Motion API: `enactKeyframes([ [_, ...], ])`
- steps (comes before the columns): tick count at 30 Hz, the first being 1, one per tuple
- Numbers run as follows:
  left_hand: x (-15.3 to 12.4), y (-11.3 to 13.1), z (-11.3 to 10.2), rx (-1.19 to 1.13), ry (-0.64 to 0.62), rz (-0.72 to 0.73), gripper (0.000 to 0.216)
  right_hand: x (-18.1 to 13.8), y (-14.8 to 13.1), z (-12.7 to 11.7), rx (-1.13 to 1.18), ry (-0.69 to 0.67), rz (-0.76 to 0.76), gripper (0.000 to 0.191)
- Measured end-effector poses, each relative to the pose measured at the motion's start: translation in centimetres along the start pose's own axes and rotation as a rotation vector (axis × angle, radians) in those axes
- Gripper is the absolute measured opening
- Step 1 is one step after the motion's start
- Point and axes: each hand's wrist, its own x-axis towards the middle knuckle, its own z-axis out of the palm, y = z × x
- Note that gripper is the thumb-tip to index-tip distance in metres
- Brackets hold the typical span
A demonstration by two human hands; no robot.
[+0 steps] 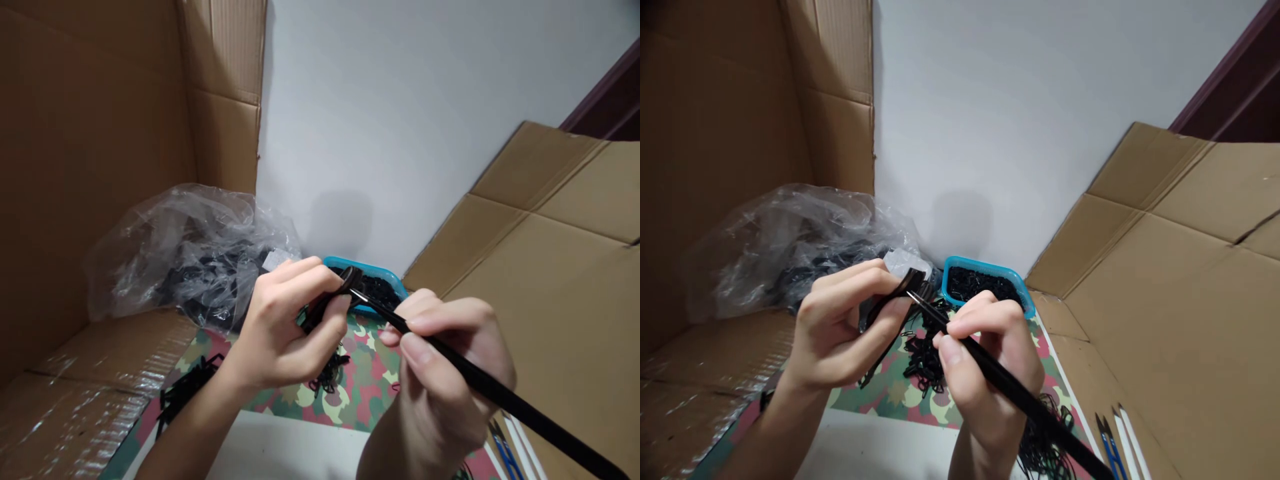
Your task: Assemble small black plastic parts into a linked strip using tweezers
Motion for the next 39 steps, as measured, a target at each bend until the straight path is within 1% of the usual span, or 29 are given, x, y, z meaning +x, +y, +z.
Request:
enactKeyframes([
  [8,0.0,0.1,0.4,-0.029,-0.011,0.008,0.018,0.5,-0.4,-0.7,0.077,-0.051,0.114,0.006],
  [14,0.0,0.3,0.8,-0.101,0.005,-0.007,0.02,1.2,-0.2,-0.8,0.148,-0.045,0.225,0.006],
  [17,0.0,0.5,0.9,-0.196,-0.007,-0.057,0.021,1.8,0.6,-1.0,0.236,-0.119,0.217,0.006],
  [20,0.1,0.7,0.8,-0.344,-0.058,-0.167,0.022,2.5,1.5,-1.1,0.375,-0.221,0.214,0.005],
  [23,0.1,0.8,0.8,-0.491,-0.113,-0.277,0.022,2.9,2.0,-1.2,0.473,-0.287,0.226,0.005],
  [29,0.0,0.6,0.6,-0.715,-0.212,-0.442,0.025,3.0,2.0,-1.5,0.484,-0.365,0.2,0.005],
  [34,0.1,0.4,0.4,-0.757,-0.288,-0.485,0.024,3.2,1.9,-2.1,0.456,-0.405,0.211,0.006],
  [39,0.2,0.0,0.1,-0.784,-0.409,-0.509,0.023,3.3,2.0,-2.5,0.441,-0.448,0.208,0.01],
])
